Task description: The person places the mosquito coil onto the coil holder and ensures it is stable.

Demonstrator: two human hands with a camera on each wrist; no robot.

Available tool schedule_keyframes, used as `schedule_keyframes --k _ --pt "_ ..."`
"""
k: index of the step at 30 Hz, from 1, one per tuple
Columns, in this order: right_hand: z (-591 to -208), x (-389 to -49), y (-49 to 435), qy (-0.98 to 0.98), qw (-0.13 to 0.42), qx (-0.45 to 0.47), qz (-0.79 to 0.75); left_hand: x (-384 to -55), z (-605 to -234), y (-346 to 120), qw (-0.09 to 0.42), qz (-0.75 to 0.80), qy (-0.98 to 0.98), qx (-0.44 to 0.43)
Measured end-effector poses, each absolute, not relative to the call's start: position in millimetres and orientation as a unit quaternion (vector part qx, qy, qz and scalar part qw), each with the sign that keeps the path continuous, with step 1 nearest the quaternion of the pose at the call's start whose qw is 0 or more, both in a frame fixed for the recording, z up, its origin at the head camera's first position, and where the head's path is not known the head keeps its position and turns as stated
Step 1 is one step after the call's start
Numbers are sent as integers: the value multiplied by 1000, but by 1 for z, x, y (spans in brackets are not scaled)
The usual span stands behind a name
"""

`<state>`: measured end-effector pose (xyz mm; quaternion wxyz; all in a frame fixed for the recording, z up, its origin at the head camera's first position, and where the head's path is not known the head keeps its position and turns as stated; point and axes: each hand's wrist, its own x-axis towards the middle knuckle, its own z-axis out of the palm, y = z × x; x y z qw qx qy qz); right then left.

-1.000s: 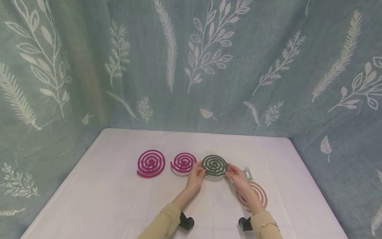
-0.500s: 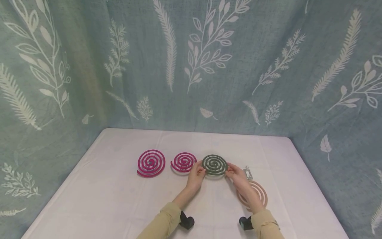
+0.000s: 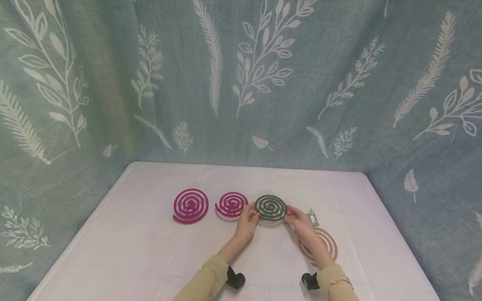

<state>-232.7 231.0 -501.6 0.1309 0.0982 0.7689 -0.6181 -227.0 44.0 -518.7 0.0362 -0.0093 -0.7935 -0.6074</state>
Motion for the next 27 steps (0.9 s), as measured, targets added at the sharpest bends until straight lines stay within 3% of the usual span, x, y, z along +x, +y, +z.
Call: schedule_keyframes --k 27 --pt "-505 -235 231 774 132 104 -610 -227 -519 43 23 -610 -792 -8"
